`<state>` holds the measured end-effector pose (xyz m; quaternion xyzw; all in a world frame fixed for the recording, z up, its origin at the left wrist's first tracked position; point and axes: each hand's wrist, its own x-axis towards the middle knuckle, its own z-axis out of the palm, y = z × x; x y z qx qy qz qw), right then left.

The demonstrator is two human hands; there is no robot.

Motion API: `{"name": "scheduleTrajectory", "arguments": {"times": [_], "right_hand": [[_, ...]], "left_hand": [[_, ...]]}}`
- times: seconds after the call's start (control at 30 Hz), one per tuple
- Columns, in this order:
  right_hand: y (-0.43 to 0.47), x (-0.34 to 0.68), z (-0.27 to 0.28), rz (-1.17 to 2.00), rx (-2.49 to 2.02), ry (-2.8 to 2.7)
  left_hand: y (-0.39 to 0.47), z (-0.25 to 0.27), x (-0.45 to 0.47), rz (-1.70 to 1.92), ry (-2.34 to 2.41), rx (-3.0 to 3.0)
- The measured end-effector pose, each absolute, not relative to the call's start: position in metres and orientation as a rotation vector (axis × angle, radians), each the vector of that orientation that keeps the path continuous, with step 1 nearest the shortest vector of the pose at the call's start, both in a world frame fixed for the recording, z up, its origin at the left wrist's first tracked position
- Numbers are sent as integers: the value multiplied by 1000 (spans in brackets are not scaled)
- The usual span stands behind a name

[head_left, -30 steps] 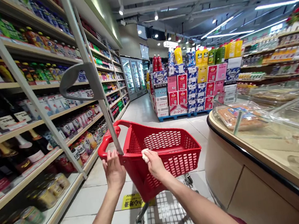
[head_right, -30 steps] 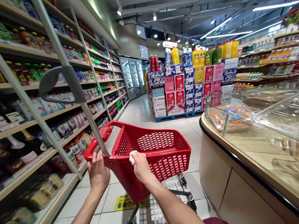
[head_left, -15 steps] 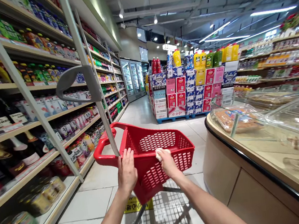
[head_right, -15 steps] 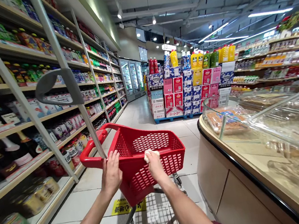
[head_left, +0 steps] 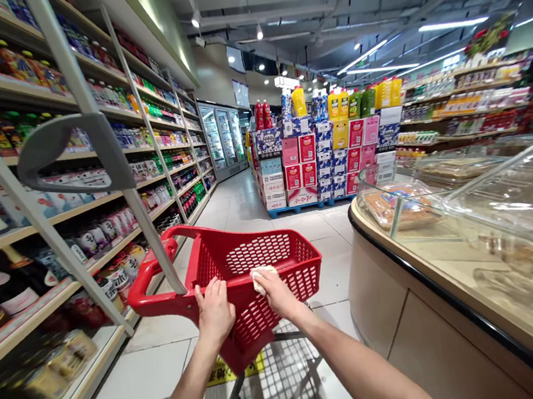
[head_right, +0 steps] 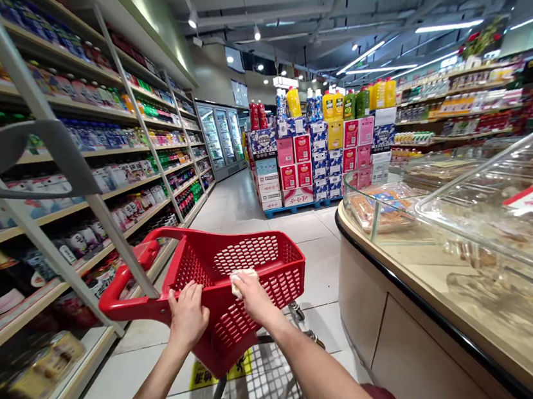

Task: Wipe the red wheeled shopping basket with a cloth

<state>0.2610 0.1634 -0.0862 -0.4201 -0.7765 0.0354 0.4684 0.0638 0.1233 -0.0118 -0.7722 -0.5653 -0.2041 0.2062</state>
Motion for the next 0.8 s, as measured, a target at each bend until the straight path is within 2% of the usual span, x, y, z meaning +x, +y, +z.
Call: {"name": "scheduleTrajectory", "arguments": {"times": [0.27,0.53,0.8], "right_hand": [[154,314,-101,101,-1255,-1890],[128,375,-117,55,-1575,-1590],[128,357,-113,37,-1353,-1706]], "left_hand": [[118,-20,36,-582,-1542,-2118],[117,-18,49,-476,-1542,-2152],[119,-28,90,-470,-1619,-2263]]}}
